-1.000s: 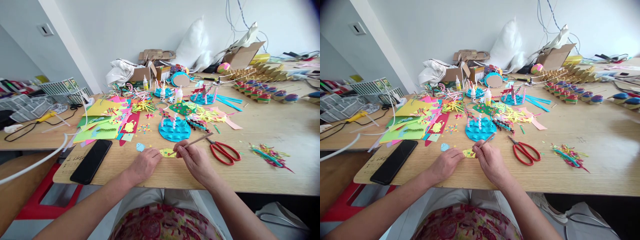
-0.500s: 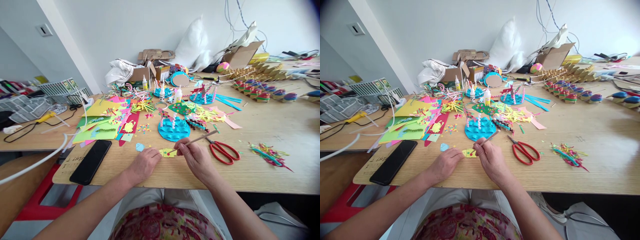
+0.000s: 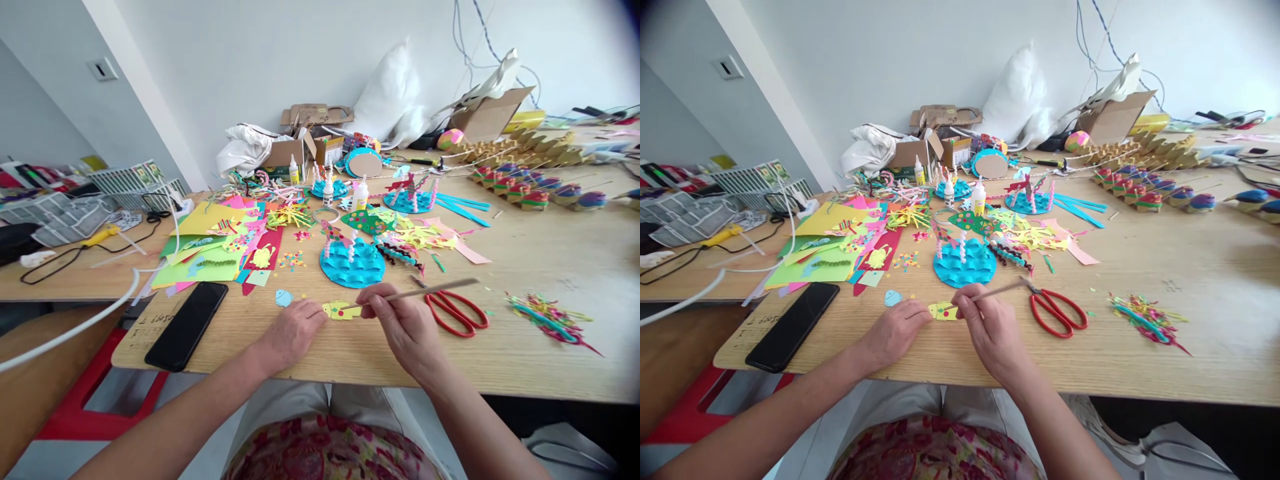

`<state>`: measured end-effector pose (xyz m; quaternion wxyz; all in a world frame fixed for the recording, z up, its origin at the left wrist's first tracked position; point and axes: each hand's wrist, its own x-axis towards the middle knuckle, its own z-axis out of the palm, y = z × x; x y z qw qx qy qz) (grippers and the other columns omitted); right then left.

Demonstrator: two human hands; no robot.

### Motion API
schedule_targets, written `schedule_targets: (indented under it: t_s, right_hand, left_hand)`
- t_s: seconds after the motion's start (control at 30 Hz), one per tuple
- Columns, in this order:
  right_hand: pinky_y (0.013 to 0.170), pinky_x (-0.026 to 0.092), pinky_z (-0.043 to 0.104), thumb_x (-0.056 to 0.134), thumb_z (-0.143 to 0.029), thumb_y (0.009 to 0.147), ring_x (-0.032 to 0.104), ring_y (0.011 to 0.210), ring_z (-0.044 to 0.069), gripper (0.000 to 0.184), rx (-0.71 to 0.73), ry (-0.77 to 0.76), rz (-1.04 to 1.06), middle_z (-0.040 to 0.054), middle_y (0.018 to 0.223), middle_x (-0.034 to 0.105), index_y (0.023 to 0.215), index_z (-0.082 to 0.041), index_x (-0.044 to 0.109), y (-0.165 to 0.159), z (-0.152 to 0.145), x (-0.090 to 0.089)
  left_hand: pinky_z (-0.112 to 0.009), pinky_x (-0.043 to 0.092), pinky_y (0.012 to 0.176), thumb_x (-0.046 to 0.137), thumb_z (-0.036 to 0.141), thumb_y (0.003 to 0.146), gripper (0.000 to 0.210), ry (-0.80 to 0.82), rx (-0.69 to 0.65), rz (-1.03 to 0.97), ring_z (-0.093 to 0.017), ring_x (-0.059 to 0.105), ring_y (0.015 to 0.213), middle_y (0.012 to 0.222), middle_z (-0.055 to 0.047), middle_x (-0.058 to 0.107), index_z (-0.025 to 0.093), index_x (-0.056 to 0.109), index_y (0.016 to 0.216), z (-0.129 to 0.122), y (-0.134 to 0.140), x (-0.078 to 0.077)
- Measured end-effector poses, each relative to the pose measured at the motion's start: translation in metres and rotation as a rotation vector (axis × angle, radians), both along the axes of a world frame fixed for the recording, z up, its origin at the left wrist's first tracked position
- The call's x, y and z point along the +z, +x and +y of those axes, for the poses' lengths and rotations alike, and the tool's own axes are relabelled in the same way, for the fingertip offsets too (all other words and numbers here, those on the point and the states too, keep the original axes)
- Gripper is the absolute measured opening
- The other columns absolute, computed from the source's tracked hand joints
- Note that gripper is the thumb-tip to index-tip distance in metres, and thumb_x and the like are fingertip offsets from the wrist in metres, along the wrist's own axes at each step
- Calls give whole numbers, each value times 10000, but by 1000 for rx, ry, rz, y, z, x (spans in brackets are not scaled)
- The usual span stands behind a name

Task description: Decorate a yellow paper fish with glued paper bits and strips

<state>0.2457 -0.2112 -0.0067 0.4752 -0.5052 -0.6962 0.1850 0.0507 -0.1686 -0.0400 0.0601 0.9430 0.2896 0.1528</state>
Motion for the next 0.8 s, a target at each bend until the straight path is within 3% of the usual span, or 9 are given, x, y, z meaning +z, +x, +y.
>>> schedule_targets:
  t_s: [0.17,0.27,0.33,0.43,0.53,0.8]
  right_hand:
    - [584,439,264,403,-269,883,554,626,130,177,-34,29,276,26,755,588,852,-200,563,14,-17,-9]
    - [623,438,291,420,-275,877,548,648,134,175,-42,-6,481,36,818,575,844,-206,577,20,-22,-18]
    - [604,436,294,442,-282,865,541,637,137,172,-37,-38,629,42,823,570,823,-201,588,22,-23,-23]
    - [542,431,276,484,-286,839,529,594,131,162,-32,-73,802,41,781,571,779,-199,606,24,-22,-28]
    - [516,430,263,511,-289,819,523,567,123,160,-25,-80,888,35,745,576,733,-203,614,25,-21,-30]
    - [513,432,259,530,-283,804,523,561,124,142,-18,-79,930,34,728,581,724,-207,620,26,-22,-36]
  left_hand:
    - [-272,445,837,405,48,794,255,-224,58,-204,-134,548,929,968,-47,609,165,582,935,7,-5,9]
    - [-230,469,753,438,67,770,218,-348,202,-321,-121,583,843,902,-28,638,165,605,870,20,-15,23]
    - [-216,471,691,473,107,760,168,-337,329,-326,-124,594,782,846,-17,653,162,614,832,35,-26,36]
    - [-213,453,665,477,153,769,153,-258,445,-143,-120,594,717,811,3,663,177,621,816,61,-41,54]
    - [-222,421,657,446,144,784,187,-84,440,180,-135,590,728,797,-5,664,183,627,802,86,-47,63]
    - [-236,403,646,484,160,763,160,-41,326,367,-172,591,771,801,-47,660,175,640,794,119,-27,49]
